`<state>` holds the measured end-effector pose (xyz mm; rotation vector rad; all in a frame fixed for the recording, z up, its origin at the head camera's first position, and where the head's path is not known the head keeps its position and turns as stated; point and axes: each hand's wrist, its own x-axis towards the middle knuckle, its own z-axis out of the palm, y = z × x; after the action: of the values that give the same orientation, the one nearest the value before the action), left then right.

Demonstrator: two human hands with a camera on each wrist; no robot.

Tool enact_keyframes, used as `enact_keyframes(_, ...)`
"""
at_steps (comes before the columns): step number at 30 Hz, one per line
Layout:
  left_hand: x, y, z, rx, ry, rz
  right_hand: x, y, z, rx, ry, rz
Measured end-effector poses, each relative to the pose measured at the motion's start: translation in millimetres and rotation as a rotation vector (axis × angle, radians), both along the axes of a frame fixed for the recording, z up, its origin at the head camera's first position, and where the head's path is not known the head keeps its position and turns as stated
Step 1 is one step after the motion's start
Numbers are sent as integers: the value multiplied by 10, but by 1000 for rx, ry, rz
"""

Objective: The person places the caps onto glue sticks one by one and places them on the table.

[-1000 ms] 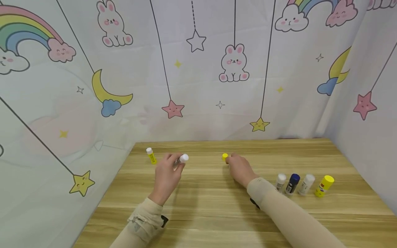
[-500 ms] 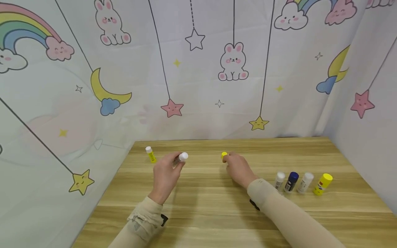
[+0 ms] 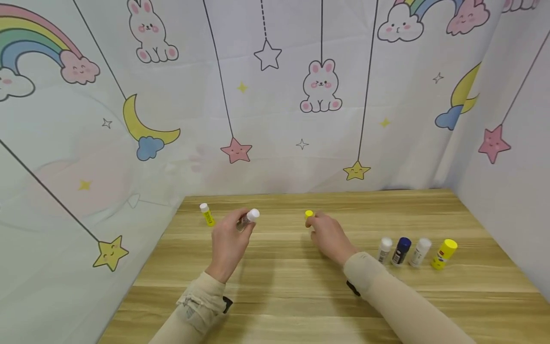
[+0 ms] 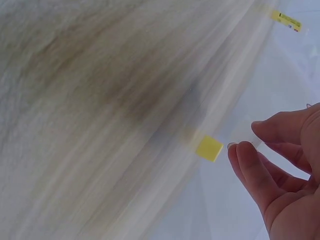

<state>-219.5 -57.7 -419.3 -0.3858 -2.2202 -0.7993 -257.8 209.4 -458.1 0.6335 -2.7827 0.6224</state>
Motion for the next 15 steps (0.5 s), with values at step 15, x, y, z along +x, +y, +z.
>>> enact_keyframes(15, -35, 6, -58, -10, -22, 9, 120, -64, 94, -61, 20, 6)
